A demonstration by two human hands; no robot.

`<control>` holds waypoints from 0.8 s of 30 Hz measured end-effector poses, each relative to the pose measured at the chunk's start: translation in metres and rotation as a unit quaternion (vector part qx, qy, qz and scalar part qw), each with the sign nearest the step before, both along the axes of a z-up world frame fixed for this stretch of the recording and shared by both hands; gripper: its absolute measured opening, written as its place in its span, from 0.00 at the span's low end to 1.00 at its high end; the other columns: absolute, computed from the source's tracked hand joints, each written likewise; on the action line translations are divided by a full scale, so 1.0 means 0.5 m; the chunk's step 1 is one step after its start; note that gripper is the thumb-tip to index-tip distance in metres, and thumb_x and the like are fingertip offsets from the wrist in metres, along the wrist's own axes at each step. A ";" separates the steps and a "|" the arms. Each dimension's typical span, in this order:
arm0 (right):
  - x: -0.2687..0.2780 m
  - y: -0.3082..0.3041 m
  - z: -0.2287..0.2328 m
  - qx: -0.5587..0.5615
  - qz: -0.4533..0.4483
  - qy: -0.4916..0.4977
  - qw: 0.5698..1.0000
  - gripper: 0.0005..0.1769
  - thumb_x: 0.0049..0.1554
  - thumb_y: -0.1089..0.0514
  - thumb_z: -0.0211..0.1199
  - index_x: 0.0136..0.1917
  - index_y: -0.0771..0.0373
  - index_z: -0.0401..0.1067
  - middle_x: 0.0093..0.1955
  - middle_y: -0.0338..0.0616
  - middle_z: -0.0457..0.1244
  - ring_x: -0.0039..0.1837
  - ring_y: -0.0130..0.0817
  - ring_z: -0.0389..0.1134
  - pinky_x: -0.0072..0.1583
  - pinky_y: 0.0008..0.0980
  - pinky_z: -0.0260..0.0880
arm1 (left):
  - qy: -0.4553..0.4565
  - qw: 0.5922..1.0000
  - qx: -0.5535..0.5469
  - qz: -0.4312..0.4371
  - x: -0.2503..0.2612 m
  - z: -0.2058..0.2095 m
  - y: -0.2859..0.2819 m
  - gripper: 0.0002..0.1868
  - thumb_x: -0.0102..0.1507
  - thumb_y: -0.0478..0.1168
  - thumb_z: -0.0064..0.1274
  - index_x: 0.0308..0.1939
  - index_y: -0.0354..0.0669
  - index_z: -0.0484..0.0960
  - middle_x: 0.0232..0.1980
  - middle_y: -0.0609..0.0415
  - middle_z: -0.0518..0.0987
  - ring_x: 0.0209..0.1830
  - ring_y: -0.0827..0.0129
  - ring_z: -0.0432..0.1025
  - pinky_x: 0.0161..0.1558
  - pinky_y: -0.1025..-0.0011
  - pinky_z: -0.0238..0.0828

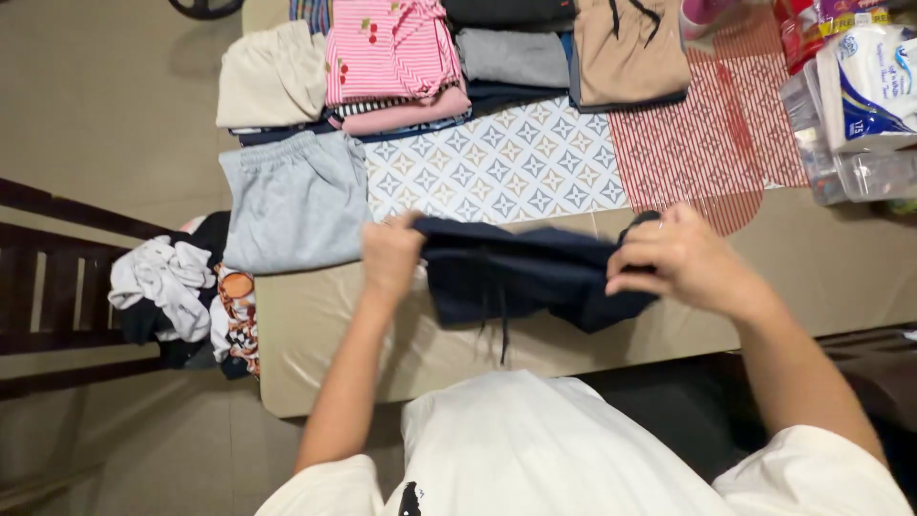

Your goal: The person folds several garments on a table, including grey sweatpants, dark shorts, patterned shorts, light blue shorts, and black trousers. Each item is smoothed, folded into a compact rectangle, and placed in a growing stack.

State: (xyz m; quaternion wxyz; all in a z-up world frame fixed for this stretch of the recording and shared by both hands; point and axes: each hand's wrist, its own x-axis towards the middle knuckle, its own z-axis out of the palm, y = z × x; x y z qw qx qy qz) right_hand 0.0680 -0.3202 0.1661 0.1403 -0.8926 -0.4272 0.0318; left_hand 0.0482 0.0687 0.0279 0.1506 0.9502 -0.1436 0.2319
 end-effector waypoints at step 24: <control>0.179 -0.332 -0.028 0.183 -0.212 0.344 0.896 0.15 0.61 0.59 0.54 0.48 0.68 0.80 0.42 0.44 0.69 0.45 0.25 0.66 0.49 0.27 0.66 | 0.387 0.895 -0.186 -0.119 0.350 0.280 -0.010 0.15 0.62 0.44 0.55 0.33 0.32 0.85 0.26 0.46 0.78 0.25 0.63 0.71 0.33 0.65 0.68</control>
